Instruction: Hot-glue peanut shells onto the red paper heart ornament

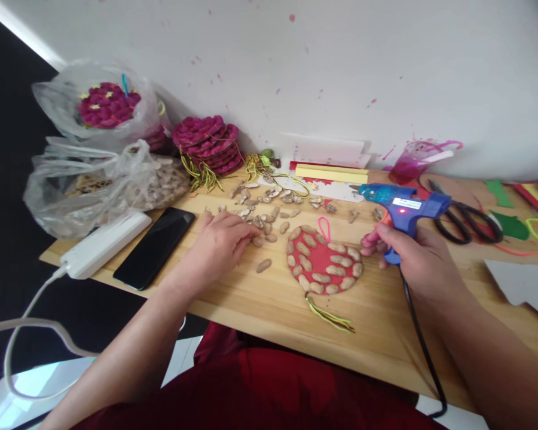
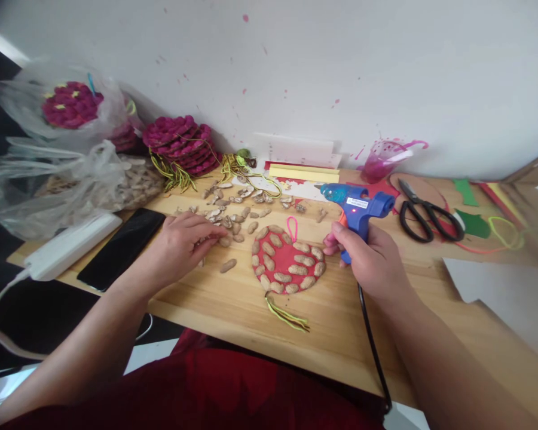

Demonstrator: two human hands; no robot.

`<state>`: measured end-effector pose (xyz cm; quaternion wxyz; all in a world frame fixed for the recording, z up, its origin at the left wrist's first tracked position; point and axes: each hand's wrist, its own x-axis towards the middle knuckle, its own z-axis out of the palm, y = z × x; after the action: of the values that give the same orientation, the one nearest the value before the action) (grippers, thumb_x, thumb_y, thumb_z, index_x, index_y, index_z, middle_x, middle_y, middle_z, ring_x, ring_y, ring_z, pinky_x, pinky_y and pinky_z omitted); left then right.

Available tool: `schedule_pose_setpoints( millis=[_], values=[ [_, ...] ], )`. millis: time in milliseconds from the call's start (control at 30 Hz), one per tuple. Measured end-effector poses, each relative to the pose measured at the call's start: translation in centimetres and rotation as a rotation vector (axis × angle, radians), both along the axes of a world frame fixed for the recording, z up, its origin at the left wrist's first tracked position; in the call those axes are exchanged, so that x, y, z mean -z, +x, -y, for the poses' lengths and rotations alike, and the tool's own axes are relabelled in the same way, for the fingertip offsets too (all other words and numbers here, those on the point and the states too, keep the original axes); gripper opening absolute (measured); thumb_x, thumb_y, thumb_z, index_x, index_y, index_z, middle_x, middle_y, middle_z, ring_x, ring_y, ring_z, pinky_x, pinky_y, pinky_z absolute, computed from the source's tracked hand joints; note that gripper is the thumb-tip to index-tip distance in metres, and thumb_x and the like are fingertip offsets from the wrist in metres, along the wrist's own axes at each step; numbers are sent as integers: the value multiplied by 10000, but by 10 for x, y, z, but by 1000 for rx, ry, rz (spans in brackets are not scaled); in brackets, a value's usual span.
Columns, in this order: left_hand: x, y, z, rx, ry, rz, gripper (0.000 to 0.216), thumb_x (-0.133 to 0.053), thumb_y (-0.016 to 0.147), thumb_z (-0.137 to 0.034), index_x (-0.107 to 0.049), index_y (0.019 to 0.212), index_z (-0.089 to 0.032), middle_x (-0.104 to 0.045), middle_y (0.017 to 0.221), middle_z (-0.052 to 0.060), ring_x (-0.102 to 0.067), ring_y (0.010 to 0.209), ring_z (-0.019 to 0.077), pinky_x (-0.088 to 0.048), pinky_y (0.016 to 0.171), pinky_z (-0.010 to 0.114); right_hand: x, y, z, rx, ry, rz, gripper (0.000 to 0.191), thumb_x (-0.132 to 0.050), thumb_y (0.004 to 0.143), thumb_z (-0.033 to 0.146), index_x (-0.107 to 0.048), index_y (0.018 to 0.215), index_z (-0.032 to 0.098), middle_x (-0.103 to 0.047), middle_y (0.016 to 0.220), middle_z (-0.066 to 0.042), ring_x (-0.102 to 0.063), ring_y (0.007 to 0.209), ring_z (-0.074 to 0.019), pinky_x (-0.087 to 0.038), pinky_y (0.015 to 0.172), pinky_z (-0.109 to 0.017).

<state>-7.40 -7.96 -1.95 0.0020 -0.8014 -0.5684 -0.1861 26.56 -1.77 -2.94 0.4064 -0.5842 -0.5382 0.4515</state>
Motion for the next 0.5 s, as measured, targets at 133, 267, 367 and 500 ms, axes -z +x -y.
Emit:
schedule_pose_setpoints(
  millis=[133, 267, 367, 500],
  values=[
    [-1, -1, 1, -2, 26, -1, 238, -584, 968, -127, -762, 1078, -240, -748, 1081, 60, -627, 1028, 278, -449, 886, 451, -1, 0, 0, -6, 7, 16, 337, -737, 869, 521, -712, 821, 189, -770, 813, -59, -740, 727, -203, -484, 514, -239],
    [1, 2, -2, 97, -19, 37, 188, -624, 960, -140, -753, 1076, -210, -746, 1084, 67, -641, 1037, 260, -476, 934, 444, -4, -3, 1, -1, -7, 23, 342, -726, 875, 517, -710, 810, 181, -766, 815, -67, -732, 722, -194, -482, 525, -240],
    [1, 5, -5, 97, -39, 86, 158, -603, 969, -150, -756, 995, -183, -732, 1014, 80, -656, 974, 250, -508, 904, 435, -5, -5, 1, 5, -19, 14, 339, -720, 876, 509, -709, 803, 178, -761, 810, -70, -722, 723, -186, -479, 521, -237],
    [-7, 8, -7, 29, -22, 374, 116, -646, 941, -195, -757, 963, -174, -718, 1076, 97, -673, 1040, 235, -541, 893, 373, -6, -5, 3, -1, -5, 9, 327, -713, 885, 498, -708, 821, 178, -753, 818, -64, -713, 721, -181, -474, 514, -240]
  ],
)
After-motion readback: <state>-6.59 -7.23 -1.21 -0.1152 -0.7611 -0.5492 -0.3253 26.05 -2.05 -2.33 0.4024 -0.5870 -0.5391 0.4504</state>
